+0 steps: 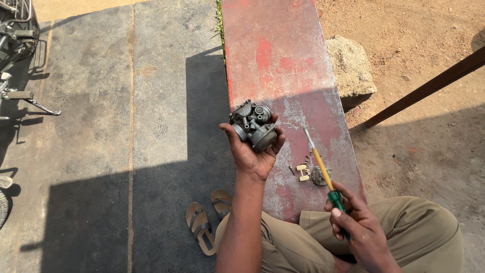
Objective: The person disassembles and repairs a motorcycle carburetor using a screwdriver by hand. The person removes a metal cover, a spring, and other internal components while sitting on the ground.
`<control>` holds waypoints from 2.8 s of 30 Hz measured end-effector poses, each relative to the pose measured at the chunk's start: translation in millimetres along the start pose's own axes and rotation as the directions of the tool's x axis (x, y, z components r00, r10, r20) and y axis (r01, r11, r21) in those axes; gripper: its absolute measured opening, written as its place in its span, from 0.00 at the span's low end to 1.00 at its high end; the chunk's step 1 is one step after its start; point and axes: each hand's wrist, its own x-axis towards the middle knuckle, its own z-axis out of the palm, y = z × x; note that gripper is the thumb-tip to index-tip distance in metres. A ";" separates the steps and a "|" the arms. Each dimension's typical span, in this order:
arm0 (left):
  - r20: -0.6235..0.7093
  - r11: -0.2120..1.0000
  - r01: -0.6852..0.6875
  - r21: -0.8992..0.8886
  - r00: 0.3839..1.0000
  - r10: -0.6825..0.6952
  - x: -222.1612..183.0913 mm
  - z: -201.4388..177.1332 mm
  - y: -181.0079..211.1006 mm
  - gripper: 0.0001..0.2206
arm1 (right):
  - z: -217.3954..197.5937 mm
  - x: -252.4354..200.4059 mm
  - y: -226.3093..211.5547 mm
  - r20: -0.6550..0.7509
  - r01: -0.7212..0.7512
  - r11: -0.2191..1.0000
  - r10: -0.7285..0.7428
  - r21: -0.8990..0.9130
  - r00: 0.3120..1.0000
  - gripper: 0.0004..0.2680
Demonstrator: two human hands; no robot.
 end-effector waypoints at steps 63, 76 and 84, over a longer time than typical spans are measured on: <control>-0.423 0.969 0.067 0.238 0.905 0.042 4.3 -22.1 -14.8 0.37 | 20.5 11.6 -10.5 0.363 -0.497 0.808 0.381 0.317 0.851 0.16; -0.434 0.908 0.172 0.382 0.901 0.012 7.0 -36.6 -37.6 0.28 | -10.7 30.7 -3.7 0.021 -0.165 0.928 0.182 -0.333 0.983 0.17; -0.490 0.904 0.224 0.364 0.872 -0.019 12.5 -51.5 -60.4 0.26 | -7.3 30.5 -13.6 -0.008 0.107 0.432 -0.257 -0.896 0.966 0.14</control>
